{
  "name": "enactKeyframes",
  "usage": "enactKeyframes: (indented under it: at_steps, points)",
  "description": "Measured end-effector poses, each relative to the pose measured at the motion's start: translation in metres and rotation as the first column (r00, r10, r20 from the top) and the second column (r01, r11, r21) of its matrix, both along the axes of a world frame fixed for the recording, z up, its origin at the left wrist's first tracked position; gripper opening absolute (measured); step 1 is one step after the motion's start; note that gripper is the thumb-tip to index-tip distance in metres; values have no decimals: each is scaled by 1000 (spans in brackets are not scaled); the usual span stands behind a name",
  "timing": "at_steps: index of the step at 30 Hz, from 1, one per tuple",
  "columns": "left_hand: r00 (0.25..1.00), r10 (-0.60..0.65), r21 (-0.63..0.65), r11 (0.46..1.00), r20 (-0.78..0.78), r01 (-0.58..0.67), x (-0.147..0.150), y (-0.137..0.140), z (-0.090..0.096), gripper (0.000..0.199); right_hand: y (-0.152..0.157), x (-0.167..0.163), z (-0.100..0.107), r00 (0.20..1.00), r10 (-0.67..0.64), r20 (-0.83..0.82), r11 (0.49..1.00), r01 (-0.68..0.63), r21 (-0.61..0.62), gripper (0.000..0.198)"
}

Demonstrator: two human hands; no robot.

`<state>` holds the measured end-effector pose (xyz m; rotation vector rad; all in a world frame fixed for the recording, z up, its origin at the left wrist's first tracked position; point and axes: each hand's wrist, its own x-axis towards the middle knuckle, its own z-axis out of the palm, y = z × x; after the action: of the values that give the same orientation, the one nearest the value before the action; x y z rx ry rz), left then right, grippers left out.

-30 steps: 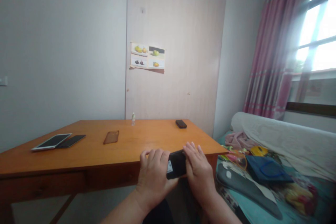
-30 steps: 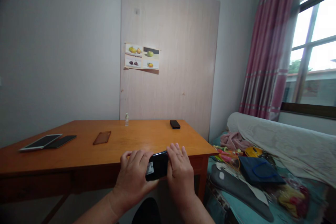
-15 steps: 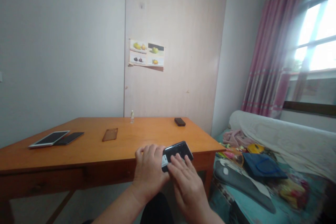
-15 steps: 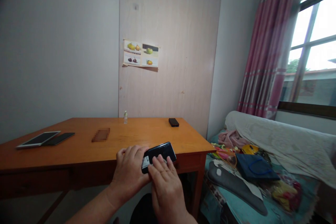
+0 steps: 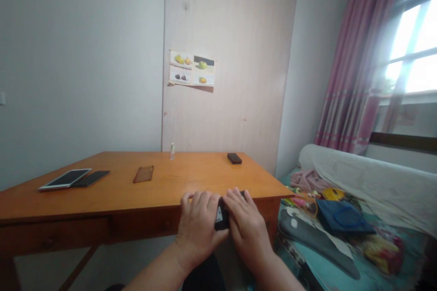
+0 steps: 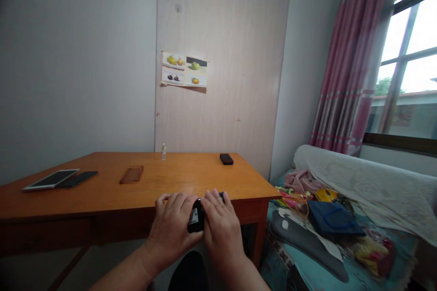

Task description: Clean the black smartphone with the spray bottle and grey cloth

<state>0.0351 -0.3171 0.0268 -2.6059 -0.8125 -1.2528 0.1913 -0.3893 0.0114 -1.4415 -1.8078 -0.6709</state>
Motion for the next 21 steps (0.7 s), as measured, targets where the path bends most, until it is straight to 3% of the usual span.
enactKeyframes:
  at_steps: [3, 8, 13, 18, 21]
  points:
    - [1000, 11, 20, 1000, -8, -11, 0, 0, -2, 47, 6, 5, 3, 992, -94, -81, 994, 98, 45, 45]
    - [999, -19, 41, 999, -30, 20, -1, -1, -7, 43, 8, 0, 5, 999, -29, -20, 1000, 29, -12, 46]
    - [1000, 28, 39, 999, -9, -28, -6, 3, -5, 53, 9, 12, 5, 991, -91, -100, 994, 96, 49, 47]
    - [996, 85, -2, 996, 37, -85, -8, 6, -3, 55, 6, -3, -17, 999, 46, 3, 997, -46, 61, 58]
    - [995, 88, -13, 996, 41, -88, -7, 5, -3, 53, 10, -3, -16, 998, 59, -12, 996, -58, 75, 56]
